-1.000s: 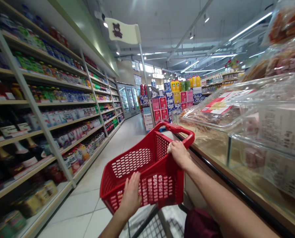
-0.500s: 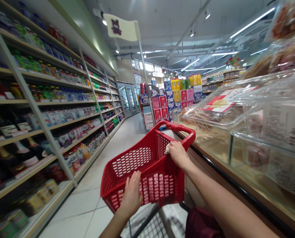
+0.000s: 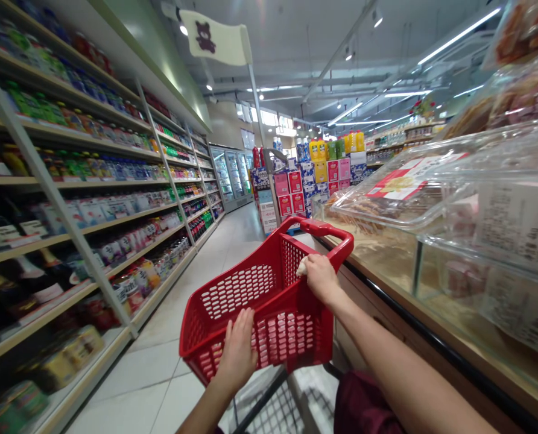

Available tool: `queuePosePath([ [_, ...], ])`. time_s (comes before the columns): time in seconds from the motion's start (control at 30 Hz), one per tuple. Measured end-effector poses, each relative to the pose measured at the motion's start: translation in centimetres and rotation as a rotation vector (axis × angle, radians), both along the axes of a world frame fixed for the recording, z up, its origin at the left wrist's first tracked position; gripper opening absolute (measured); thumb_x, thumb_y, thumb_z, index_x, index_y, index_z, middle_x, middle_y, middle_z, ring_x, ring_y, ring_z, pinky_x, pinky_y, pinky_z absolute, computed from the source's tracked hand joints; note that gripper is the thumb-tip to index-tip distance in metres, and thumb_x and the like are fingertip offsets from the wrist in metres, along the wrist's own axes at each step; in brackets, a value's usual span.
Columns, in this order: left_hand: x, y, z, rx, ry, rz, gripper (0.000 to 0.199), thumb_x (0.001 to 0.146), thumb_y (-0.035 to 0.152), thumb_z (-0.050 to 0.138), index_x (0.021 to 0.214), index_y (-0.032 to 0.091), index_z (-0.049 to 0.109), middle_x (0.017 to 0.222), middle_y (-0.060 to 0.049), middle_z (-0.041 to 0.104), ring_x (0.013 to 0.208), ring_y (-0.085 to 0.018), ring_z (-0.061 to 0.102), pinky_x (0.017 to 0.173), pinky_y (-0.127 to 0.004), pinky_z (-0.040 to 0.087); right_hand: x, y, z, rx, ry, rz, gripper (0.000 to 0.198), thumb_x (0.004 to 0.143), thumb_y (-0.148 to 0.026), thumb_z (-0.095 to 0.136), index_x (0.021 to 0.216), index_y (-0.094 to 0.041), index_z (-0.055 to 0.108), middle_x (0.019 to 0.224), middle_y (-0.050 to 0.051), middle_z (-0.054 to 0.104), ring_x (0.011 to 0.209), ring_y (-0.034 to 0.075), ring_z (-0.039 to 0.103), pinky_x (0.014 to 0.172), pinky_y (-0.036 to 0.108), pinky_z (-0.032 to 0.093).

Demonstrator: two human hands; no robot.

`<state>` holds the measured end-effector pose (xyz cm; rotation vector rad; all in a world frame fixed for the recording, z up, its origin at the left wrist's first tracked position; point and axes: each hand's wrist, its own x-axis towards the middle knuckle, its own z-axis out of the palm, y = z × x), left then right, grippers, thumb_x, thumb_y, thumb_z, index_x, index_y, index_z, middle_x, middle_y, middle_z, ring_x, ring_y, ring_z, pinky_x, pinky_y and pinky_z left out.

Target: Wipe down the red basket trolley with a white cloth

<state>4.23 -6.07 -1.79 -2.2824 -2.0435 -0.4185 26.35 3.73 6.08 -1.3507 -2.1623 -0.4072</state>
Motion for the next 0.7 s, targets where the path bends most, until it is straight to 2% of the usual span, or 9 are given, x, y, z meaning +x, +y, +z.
queuePosePath([
  [0.13,0.1,-0.1,0.4,-0.033,0.025,0.008,0.078,0.058,0.006,0.036,0.134,0.009,0.019,0.144,-0.004,0.017,0.132,-0.017,0.007,0.109,-0.038,0.003,-4.8,-2.3,-2.5,-0.028,-0.063,0.216,0.02,0.081,-0.013,0.044,0.086,-0.018,0.063,0.092,0.003,0.061,0.088,0.014,0.052,0.082,0.024,0.035],
  [0.2,0.2,-0.3,0.7,-0.054,0.041,0.018,0.079,0.058,0.004,0.035,0.134,0.009,0.019,0.144,-0.004,0.017,0.132,-0.016,0.007,0.109,-0.037,0.004,-5.3,-2.6,-2.6,-0.043,-0.098,0.295,0.019,0.082,-0.015,0.045,0.09,-0.018,0.062,0.093,0.003,0.061,0.089,0.015,0.052,0.081,0.025,0.036],
  [0.27,0.3,-0.4,0.9,-0.061,0.045,0.022,0.08,0.057,0.003,0.035,0.135,0.009,0.018,0.144,-0.003,0.016,0.132,-0.016,0.007,0.109,-0.037,0.004,-3.7,-1.9,-1.7,-0.037,-0.103,0.239,0.02,0.082,-0.015,0.044,0.091,-0.018,0.061,0.095,0.005,0.061,0.089,0.016,0.052,0.083,0.028,0.035],
  [0.37,0.3,-0.4,0.8,-0.047,0.024,0.016,0.079,0.058,0.005,0.035,0.134,0.009,0.018,0.144,-0.004,0.016,0.132,-0.017,0.007,0.109,-0.038,0.004,-0.8,-0.4,-0.5,0.046,-0.012,-0.017,0.025,0.082,-0.013,0.042,0.099,-0.016,0.06,0.109,0.01,0.056,0.098,0.02,0.05,0.088,0.033,0.033],
  [0.43,0.2,-0.3,0.7,-0.029,0.009,0.009,0.078,0.059,0.007,0.036,0.134,0.008,0.018,0.144,-0.005,0.016,0.132,-0.018,0.008,0.109,-0.039,0.004,-0.9,-0.2,-0.9,0.065,0.046,-0.092,0.026,0.081,-0.013,0.042,0.1,-0.016,0.06,0.11,0.011,0.055,0.099,0.02,0.049,0.088,0.033,0.033],
  [0.47,0.2,-0.2,0.6,-0.021,0.006,0.008,0.077,0.059,0.007,0.036,0.134,0.008,0.018,0.144,-0.005,0.016,0.132,-0.018,0.008,0.109,-0.039,0.005,-1.7,-0.5,-1.4,0.048,0.058,-0.06,0.024,0.081,-0.013,0.043,0.097,-0.016,0.061,0.106,0.009,0.057,0.096,0.019,0.051,0.086,0.031,0.035],
  [0.6,0.0,-0.2,0.5,-0.033,0.018,0.013,0.079,0.057,0.005,0.036,0.134,0.009,0.02,0.143,-0.005,0.017,0.132,-0.017,0.008,0.109,-0.038,0.007,-6.3,-2.0,-2.5,-0.033,0.092,0.253,0.021,0.079,-0.012,0.044,0.089,-0.02,0.062,0.087,0.002,0.062,0.08,0.014,0.055,0.074,0.023,0.04],
  [0.63,0.0,-0.2,0.6,-0.037,0.02,0.013,0.08,0.056,0.004,0.035,0.134,0.009,0.019,0.143,-0.005,0.018,0.132,-0.017,0.008,0.109,-0.038,0.007,-6.6,-1.9,-2.1,-0.021,0.127,0.274,0.023,0.078,-0.011,0.045,0.092,-0.019,0.061,0.089,0.002,0.062,0.081,0.013,0.054,0.075,0.023,0.04],
  [0.7,0.0,-0.3,0.7,-0.032,0.02,0.007,0.082,0.055,0.003,0.035,0.134,0.009,0.018,0.143,-0.004,0.018,0.132,-0.016,0.008,0.109,-0.038,0.006,-5.7,-1.1,-0.7,0.028,0.193,0.183,0.025,0.077,-0.009,0.045,0.095,-0.017,0.06,0.096,0.005,0.061,0.087,0.015,0.053,0.078,0.025,0.039],
])
